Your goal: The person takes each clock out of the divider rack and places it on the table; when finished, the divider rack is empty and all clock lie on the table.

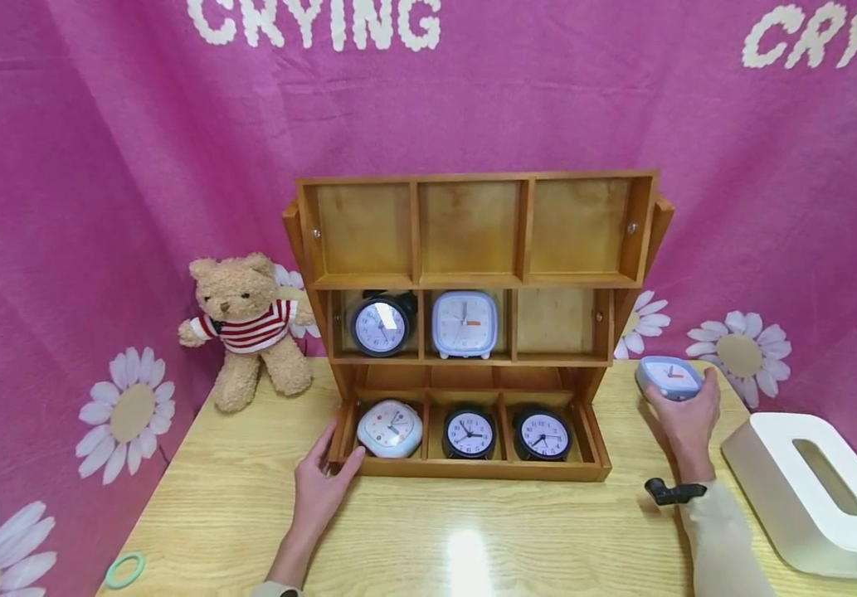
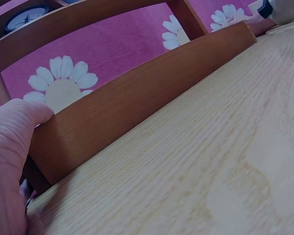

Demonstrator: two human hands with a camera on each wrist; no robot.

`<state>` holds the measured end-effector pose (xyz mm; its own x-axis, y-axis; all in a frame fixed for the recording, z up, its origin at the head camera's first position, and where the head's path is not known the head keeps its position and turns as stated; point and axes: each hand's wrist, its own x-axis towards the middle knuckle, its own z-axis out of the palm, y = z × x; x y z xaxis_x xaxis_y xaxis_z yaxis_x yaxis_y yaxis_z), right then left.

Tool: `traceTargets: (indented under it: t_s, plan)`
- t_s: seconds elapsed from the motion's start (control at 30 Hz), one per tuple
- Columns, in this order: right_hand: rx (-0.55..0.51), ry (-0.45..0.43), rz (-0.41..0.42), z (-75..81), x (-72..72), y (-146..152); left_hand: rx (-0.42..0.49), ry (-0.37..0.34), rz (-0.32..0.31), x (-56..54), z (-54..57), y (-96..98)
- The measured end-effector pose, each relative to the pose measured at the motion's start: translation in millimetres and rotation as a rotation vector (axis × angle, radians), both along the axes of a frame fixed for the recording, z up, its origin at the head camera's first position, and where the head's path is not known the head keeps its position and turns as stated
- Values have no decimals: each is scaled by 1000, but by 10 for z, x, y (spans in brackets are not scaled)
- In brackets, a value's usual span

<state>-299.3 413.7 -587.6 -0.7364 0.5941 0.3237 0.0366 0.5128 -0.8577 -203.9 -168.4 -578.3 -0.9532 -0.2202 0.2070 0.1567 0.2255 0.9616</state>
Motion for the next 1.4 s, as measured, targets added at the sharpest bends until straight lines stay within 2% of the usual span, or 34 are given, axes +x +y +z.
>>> traceTargets:
  t_s: [0.13, 0.3, 0.6, 0.73, 0.83, 1.07, 1.2, 1.4]
  plan:
    - [48, 127, -15, 4, 36, -18, -4, 7, -9, -11, -8, 12]
    - [86, 256, -9, 90, 82, -102, -1, 8, -9, -16, -12, 16]
    - [78, 463, 46, 295, 166, -350, -23, 10, -2, -3, -15, -5]
    - [67, 518, 69, 376, 217, -466, -18, 3, -6, 11, -6, -10]
    - [62, 553, 87, 507, 289, -592, -8, 1, -7, 16, -4, -13]
    - [-47, 643, 141, 973, 593, -986, -2, 6, -3, 10, -12, -6]
    - [-49, 667, 180, 1129, 692, -1118, -11, 24, 9, 2, -8, 9]
    - [-63, 718, 316, 1290, 780, -1309, 1, 26, 1, 12, 19, 12]
